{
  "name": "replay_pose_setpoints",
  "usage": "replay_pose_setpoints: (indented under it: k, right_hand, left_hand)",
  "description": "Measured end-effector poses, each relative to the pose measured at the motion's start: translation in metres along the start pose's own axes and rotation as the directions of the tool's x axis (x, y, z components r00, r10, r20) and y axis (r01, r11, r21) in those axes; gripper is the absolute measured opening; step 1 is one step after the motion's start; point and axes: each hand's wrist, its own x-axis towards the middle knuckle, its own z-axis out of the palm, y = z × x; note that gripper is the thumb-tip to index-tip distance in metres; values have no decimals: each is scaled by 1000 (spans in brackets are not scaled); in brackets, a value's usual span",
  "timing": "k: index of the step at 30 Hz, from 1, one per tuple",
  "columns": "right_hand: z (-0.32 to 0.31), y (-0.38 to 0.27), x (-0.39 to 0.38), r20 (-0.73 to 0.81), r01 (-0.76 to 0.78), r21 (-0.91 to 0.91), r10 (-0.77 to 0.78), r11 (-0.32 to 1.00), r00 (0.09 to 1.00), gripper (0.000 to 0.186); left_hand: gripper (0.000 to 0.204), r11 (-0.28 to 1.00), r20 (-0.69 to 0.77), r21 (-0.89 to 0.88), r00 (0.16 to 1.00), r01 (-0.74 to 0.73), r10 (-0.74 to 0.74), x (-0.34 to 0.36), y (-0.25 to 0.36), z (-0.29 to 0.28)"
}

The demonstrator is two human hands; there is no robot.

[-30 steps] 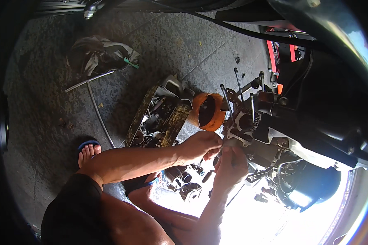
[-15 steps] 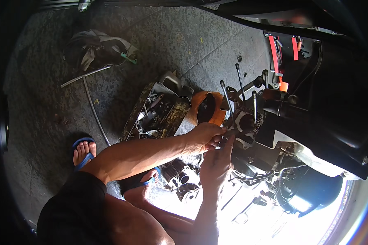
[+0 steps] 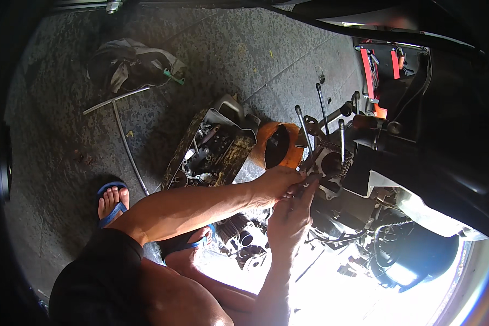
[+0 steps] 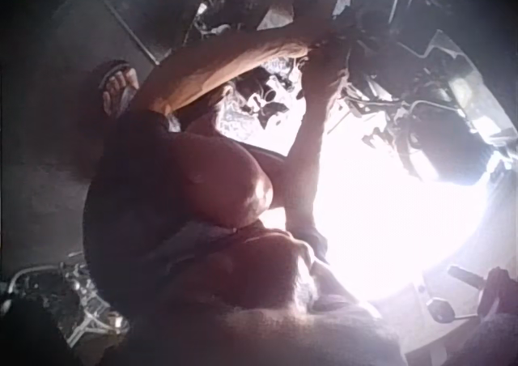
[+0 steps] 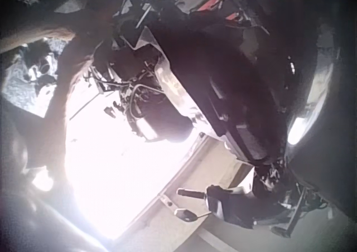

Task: The person works on a disassembled motorcycle engine by hand and with a cloth, handling various components including a gasket and engine blocks.

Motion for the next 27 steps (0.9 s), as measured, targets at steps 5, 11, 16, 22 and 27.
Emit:
replay_pose_setpoints:
  k: [5, 11, 16, 22, 27]
  right_hand:
    - [1, -7, 3, 25, -57, -88, 60, 994, 998, 72]
    - [2, 1, 6, 9, -38, -62, 39, 997, 999, 73]
    - [3, -28, 7, 72, -163, 24, 161, 986, 984, 75]
    - [2, -30, 3, 129, -223, 61, 214, 973, 968, 77]
    - [2, -15, -7, 106, -90, 33, 86, 995, 991, 79]
  left_hand:
    - [31, 1000, -33, -14, 999, -9, 9, 8, -8, -5]
    - [29, 999, -48, 30, 999, -10, 11, 11, -4, 3]
    - [28, 999, -74, -35, 997, 26, -29, 12, -1, 1]
    - [25, 995, -27, 22, 995, -95, 95, 14, -8, -5]
    - [24, 989, 23, -2, 989, -147, 147, -3, -15, -12]
